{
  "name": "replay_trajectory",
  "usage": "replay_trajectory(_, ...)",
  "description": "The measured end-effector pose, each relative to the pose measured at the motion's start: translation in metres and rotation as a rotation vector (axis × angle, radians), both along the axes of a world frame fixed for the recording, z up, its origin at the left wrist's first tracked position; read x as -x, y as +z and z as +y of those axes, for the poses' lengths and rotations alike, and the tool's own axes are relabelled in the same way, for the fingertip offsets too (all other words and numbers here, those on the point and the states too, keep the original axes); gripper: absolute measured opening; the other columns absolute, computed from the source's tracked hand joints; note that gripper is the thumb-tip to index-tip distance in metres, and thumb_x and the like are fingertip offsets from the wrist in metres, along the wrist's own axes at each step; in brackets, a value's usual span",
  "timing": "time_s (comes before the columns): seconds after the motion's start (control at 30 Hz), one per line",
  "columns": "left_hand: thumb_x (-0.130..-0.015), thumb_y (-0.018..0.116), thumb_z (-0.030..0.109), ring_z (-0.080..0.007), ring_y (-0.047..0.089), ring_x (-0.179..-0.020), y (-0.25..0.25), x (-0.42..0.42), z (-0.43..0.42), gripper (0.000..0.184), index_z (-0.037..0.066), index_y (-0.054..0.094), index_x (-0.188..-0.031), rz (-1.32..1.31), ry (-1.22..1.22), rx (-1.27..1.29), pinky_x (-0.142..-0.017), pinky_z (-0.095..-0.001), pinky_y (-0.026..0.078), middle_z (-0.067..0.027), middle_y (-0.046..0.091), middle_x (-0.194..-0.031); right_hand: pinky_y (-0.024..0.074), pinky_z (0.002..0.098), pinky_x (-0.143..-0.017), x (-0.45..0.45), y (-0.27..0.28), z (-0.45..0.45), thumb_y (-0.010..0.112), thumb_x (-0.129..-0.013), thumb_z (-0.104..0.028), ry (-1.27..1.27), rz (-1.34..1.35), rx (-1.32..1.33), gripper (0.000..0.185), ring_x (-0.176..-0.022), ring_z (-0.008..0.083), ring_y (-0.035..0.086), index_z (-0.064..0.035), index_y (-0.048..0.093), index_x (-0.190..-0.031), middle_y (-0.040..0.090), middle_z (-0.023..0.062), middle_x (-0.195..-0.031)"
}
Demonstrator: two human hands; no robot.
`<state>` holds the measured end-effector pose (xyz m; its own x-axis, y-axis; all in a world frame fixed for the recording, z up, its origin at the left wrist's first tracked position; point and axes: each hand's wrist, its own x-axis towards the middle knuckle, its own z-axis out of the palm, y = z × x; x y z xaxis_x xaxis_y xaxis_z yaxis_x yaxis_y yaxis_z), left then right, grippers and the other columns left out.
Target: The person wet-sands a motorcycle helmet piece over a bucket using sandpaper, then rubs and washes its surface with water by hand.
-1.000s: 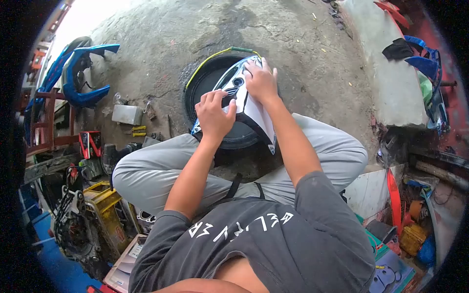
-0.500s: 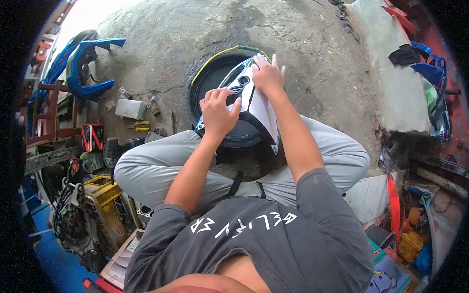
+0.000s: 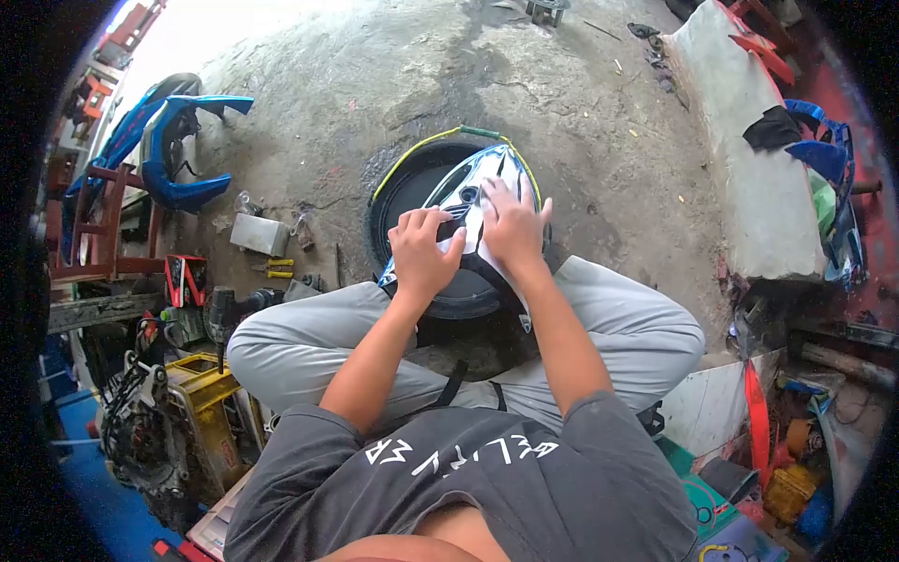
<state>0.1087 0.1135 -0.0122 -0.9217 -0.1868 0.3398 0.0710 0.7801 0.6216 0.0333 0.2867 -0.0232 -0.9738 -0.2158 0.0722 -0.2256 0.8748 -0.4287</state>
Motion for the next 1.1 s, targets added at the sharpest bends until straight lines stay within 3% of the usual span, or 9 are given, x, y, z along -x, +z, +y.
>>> replay_trajectory(0.23, -0.088, 0.083, 0.034, -0.0326, 0.065, -0.125, 0.000, 0.000, -0.002, 0.034, 0.011, 0.077, -0.113, 0.005, -0.020, -0.009, -0.102, -0.0499, 0.045, -0.0118, 0.075, -0.123, 0.0148, 0.0823, -0.128, 0.084, -0.005, -0.008, 0.054, -0.110, -0.038, -0.107, -0.092, -0.119, 0.049, -0.168, 0.0391, 0.031, -0.0279, 0.067, -0.156, 0.056, -0.0060, -0.169)
replay_trajectory(0.6, -0.088, 0.082, 0.032, -0.0334, 0.066, -0.123, 0.003, -0.002, 0.000, 0.038, 0.011, 0.074, -0.118, -0.003, -0.006, 0.014, -0.101, -0.0491, 0.047, -0.0121, 0.076, -0.124, 0.0197, 0.0827, -0.125, -0.021, 0.001, 0.011, 0.059, -0.108, -0.033, 0.014, -0.022, 0.030, 0.049, -0.164, 0.0444, 0.035, -0.0232, 0.066, -0.155, 0.058, -0.0018, -0.168)
replay_trajectory(1.0, -0.085, 0.074, 0.020, -0.0344, 0.065, -0.127, -0.004, -0.006, -0.001, 0.036, 0.011, 0.075, -0.120, 0.014, -0.026, 0.018, -0.104, -0.0507, 0.047, -0.0136, 0.075, -0.130, 0.0189, 0.0791, -0.129, 0.073, -0.001, 0.000, 0.049, -0.113, -0.039, 0.042, -0.055, -0.267, 0.053, -0.169, 0.0365, 0.028, -0.0239, 0.058, -0.163, 0.050, -0.0014, -0.174)
replay_trajectory(1.1, -0.083, 0.075, 0.023, -0.0332, 0.064, -0.126, 0.001, -0.013, 0.000, 0.035, 0.008, 0.075, -0.115, -0.022, -0.048, 0.081, -0.103, -0.0509, 0.046, -0.0133, 0.073, -0.125, 0.0188, 0.0794, -0.129, 0.053, -0.009, 0.005, 0.048, -0.113, -0.038, 0.014, -0.057, -0.166, 0.054, -0.169, 0.0383, 0.028, -0.0228, 0.057, -0.164, 0.050, -0.0008, -0.174)
